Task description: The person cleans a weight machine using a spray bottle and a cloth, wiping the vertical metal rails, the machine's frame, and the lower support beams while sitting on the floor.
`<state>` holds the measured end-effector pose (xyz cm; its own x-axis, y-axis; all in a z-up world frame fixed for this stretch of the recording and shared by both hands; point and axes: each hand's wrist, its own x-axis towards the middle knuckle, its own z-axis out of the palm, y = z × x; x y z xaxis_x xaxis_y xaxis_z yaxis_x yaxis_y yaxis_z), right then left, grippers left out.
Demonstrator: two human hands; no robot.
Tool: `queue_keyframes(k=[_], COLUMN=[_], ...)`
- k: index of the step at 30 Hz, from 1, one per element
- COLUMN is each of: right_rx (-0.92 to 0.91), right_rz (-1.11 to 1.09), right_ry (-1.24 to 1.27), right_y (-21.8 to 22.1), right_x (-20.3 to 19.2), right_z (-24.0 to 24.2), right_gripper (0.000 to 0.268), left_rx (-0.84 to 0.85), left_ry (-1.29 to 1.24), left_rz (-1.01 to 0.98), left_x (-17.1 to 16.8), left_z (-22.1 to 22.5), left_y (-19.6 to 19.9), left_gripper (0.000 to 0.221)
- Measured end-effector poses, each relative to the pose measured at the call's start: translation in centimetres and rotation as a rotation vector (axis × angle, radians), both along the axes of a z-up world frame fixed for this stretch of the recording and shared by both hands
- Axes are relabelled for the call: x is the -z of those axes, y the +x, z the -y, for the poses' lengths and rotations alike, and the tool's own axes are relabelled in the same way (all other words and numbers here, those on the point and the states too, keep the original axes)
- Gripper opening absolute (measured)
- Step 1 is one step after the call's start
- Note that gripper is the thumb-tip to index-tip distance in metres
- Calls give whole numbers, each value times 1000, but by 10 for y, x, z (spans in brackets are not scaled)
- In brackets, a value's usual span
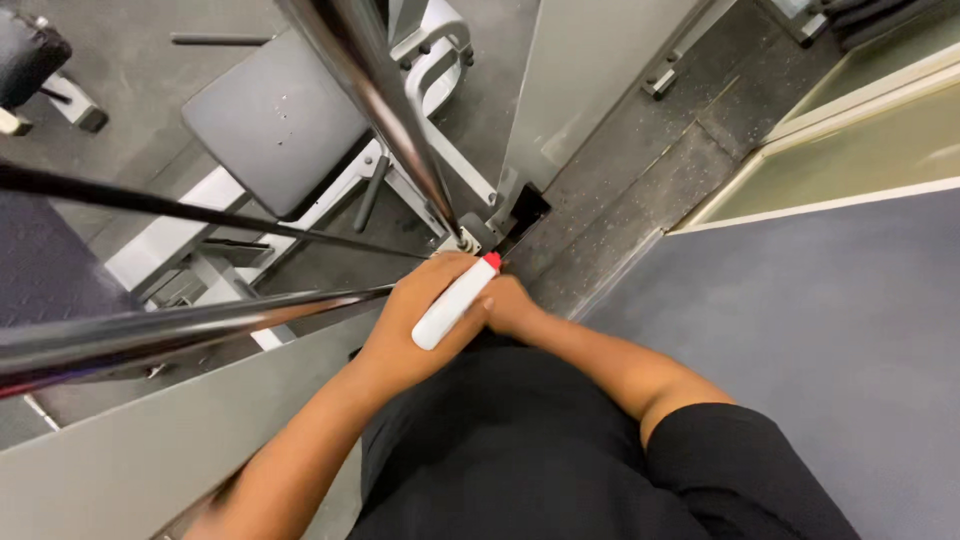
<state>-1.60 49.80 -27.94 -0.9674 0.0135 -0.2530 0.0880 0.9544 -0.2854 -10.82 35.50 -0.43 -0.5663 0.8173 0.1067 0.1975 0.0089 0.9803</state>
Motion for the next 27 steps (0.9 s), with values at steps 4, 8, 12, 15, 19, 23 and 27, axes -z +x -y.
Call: queue_keyframes(k=[4, 8, 12, 15, 19, 23, 27], right_rx=[323, 107, 249, 150, -28, -115, 141], right_rz=[-29, -190, -73, -198, -212, -233, 0], right_ry=[-403, 231, 306, 343, 255, 65, -149], right_y=[-10, 2, -5, -2, 11, 13, 5], right_x=[-3, 57, 94, 117, 112, 96, -48], right_z=[-46, -108, -55, 15, 133, 197, 155], right_gripper=[14, 21, 26, 7, 12, 12, 16], left_rx=[37, -57, -80, -91, -74, -19, -117], left_ry=[59, 20, 43, 54, 72, 52, 125], left_rz=[-82, -38, -57, -100, -129, -131, -160], left_x=[0, 21, 33, 31, 30, 35, 44], left_z=[37, 85, 119, 143, 181, 209, 241], left_y=[-1, 14, 25, 26, 31, 32, 49], left_gripper=[24, 23, 24, 20, 19, 22, 19])
